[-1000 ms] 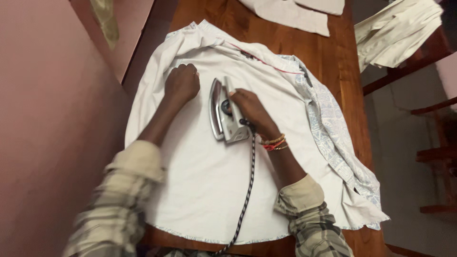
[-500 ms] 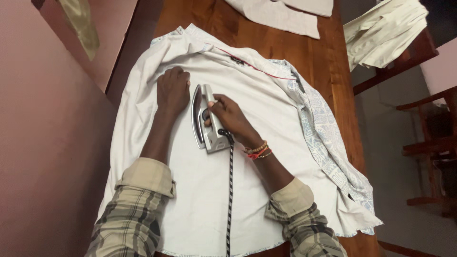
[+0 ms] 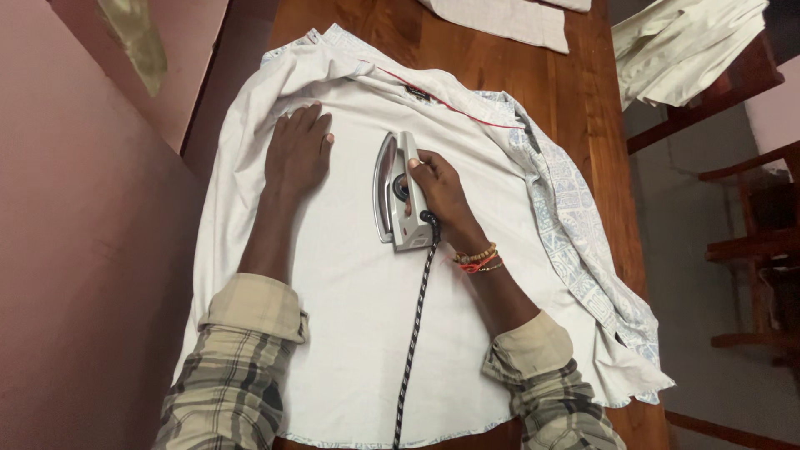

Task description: The person irons a white shirt laid flat on a wooden table. They use a handheld electric iron to smooth the fabric, moving it back and forth across the shirt while holding the edges with the other hand.

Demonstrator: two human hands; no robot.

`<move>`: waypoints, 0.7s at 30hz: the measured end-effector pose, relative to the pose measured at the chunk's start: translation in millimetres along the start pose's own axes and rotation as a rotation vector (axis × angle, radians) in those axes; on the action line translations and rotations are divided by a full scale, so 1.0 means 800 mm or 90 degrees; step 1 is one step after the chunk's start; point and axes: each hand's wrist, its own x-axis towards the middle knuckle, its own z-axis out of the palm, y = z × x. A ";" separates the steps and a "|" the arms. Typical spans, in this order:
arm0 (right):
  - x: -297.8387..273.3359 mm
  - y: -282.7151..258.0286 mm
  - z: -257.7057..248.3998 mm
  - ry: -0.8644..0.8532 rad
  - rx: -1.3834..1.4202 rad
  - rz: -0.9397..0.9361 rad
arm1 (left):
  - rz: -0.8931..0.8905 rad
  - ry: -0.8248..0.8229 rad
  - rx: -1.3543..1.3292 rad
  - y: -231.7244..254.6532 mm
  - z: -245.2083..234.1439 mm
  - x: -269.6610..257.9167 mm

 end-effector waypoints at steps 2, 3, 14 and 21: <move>-0.004 0.000 -0.005 0.017 0.016 0.003 | 0.004 0.003 0.002 0.000 -0.003 0.001; -0.005 0.000 -0.007 0.025 0.024 0.004 | 0.004 0.004 0.000 0.000 -0.004 0.001; -0.016 0.003 -0.067 0.097 0.025 0.022 | 0.032 0.032 -0.001 -0.001 -0.003 0.002; -0.021 0.009 -0.108 0.162 0.028 0.006 | 0.037 0.049 0.001 0.001 -0.004 0.001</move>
